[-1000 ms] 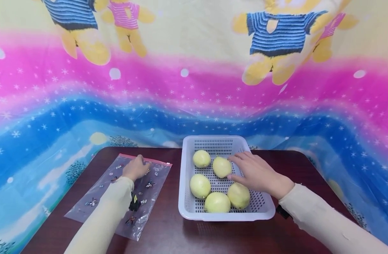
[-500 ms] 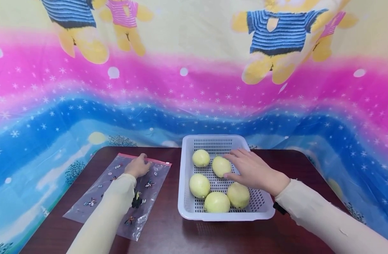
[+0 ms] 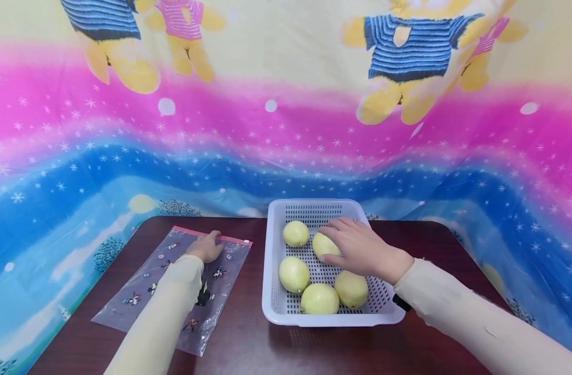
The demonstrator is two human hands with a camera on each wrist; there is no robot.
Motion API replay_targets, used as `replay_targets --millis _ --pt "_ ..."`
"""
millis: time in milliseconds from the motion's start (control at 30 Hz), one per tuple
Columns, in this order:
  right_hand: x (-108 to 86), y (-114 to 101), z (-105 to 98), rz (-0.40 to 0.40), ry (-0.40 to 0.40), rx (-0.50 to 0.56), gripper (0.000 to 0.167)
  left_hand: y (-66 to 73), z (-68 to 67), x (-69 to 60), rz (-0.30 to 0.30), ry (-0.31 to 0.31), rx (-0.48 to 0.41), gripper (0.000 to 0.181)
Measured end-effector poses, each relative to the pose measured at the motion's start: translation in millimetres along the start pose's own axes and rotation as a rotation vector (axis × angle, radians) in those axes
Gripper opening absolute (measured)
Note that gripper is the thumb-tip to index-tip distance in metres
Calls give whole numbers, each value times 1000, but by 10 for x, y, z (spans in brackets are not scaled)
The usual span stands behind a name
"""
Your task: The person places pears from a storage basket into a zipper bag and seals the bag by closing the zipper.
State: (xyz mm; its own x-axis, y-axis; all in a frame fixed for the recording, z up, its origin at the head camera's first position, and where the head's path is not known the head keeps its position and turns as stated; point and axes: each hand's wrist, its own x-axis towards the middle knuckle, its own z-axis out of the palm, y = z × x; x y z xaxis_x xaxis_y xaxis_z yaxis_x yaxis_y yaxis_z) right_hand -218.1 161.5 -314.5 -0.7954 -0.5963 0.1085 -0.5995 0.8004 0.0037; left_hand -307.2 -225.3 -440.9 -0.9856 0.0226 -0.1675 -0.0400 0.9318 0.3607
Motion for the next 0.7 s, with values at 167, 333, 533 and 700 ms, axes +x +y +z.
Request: replay_targets --millis 167,333,533,700 --pt "15 2 27 1 -10 0 63 -10 20 18 2 -6 -12 56" --pt "10 -4 34 3 -13 -8 63 11 53 42 1 -15 20 60" --pt "21 -36 27 -12 -11 -10 62 31 133 78 -5 35 1 53" --pt "29 -43 11 -1 -18 -7 64 -1 172 91 5 75 -46 49"
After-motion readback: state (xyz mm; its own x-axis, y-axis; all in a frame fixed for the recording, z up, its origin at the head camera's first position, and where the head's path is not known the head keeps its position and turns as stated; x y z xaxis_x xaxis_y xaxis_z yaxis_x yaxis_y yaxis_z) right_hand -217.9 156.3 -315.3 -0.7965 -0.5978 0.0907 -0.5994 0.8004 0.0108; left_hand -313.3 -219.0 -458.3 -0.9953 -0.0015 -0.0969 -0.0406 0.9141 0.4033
